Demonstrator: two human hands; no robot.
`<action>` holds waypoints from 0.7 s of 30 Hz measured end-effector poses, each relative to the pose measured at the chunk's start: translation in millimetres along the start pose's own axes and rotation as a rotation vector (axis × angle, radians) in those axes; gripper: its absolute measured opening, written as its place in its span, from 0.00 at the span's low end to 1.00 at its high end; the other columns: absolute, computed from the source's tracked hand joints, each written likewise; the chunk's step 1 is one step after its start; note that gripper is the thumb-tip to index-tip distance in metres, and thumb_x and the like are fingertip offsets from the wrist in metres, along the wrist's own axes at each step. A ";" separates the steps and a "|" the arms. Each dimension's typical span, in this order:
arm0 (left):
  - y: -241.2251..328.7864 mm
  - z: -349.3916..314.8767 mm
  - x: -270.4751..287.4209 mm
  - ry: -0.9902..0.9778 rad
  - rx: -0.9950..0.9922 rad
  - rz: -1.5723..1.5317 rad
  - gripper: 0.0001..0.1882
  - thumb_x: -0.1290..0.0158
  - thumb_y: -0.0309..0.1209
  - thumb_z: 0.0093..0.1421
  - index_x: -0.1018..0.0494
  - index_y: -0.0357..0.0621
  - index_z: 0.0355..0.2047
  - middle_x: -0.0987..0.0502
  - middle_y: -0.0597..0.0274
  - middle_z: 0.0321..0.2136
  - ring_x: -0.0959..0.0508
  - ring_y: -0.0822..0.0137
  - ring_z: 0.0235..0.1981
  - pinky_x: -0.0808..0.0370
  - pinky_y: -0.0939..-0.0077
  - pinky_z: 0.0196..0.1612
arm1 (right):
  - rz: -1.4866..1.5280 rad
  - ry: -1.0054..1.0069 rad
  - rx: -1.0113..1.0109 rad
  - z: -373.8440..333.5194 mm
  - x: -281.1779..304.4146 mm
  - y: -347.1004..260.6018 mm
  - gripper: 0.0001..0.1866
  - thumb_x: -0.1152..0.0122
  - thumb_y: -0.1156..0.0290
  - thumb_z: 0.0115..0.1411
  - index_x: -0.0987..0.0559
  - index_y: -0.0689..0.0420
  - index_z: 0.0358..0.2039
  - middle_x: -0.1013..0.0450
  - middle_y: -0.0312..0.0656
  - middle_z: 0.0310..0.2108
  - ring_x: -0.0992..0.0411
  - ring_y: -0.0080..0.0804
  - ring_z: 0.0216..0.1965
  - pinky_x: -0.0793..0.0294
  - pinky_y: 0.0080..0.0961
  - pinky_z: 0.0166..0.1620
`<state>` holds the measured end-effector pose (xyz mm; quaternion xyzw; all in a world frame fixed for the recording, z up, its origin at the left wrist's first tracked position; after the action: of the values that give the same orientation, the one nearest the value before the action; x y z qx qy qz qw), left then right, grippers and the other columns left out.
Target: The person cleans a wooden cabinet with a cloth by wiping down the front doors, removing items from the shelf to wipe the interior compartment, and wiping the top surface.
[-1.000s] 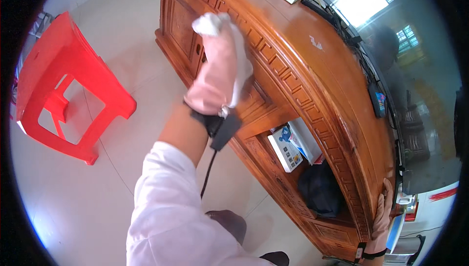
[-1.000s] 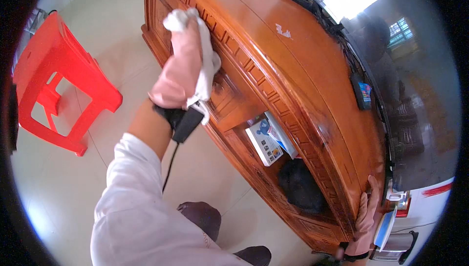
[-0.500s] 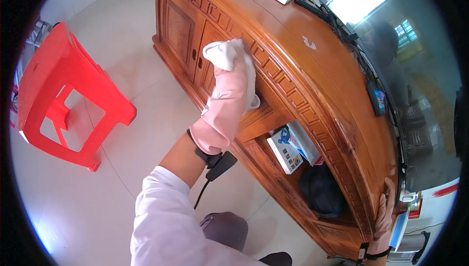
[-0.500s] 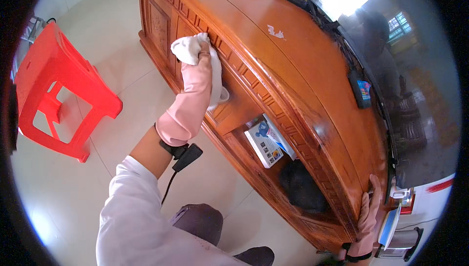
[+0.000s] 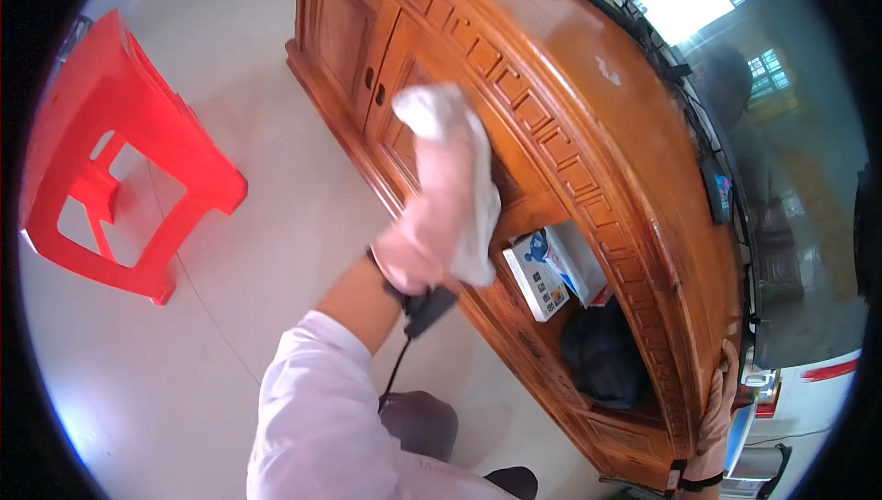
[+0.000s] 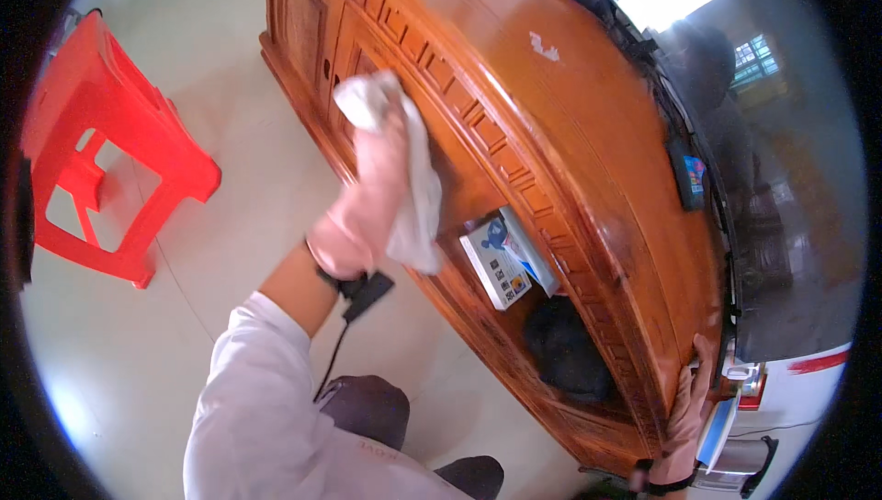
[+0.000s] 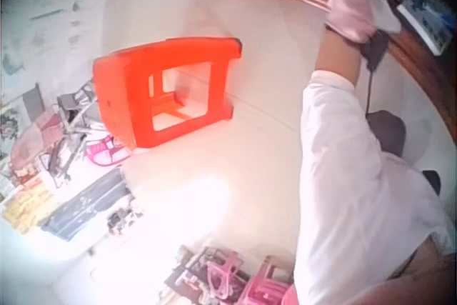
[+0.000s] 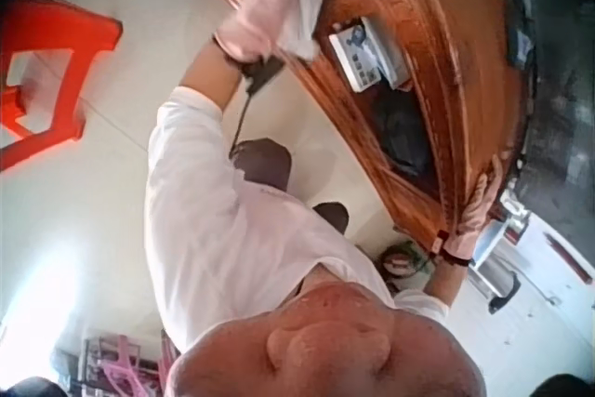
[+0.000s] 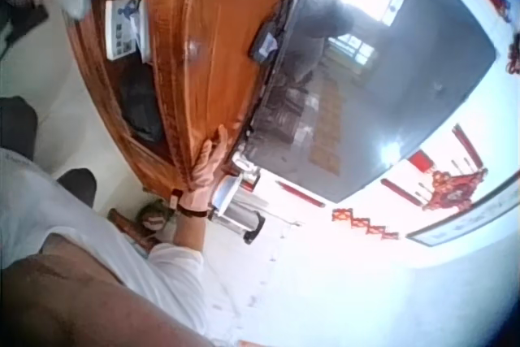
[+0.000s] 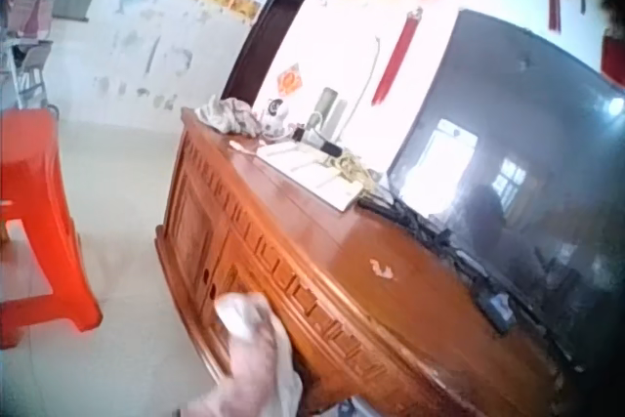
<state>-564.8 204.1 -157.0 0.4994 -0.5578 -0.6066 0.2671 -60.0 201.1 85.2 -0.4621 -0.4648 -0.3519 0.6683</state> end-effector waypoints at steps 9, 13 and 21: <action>12.2 7.5 -4.9 -0.053 -0.078 -0.034 0.29 0.56 0.52 0.63 0.32 0.43 0.54 0.24 0.53 0.45 0.26 0.60 0.50 0.34 0.70 0.55 | -0.050 0.003 0.010 -2.6 2.9 -2.9 0.28 0.61 0.53 0.69 0.37 0.58 0.62 0.43 0.48 0.63 0.49 0.41 0.66 0.58 0.32 0.68; 53.7 53.8 23.7 -0.031 0.102 -0.092 0.23 0.54 0.50 0.63 0.30 0.43 0.44 0.24 0.53 0.33 0.24 0.58 0.29 0.27 0.62 0.31 | -0.016 -0.003 -0.020 -3.8 0.0 -17.3 0.26 0.61 0.55 0.70 0.38 0.58 0.62 0.44 0.48 0.64 0.50 0.40 0.67 0.58 0.32 0.68; 17.0 -5.2 -10.2 -0.174 -0.149 0.080 0.20 0.55 0.40 0.65 0.33 0.44 0.53 0.27 0.51 0.48 0.28 0.59 0.52 0.33 0.70 0.56 | -0.050 0.007 0.018 -2.1 3.3 4.2 0.26 0.61 0.56 0.70 0.38 0.58 0.62 0.44 0.48 0.64 0.49 0.41 0.67 0.57 0.33 0.68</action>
<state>-560.5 206.9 -137.2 0.4007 -0.5517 -0.6765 0.2781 -54.6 200.4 86.8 -0.4431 -0.4768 -0.3661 0.6650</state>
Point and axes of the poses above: each hand's wrist, its own z-axis towards the middle knuckle, its own x-axis out of the back of the hand, y = z × x, the point moved 9 cm from there along z, towards the middle knuckle
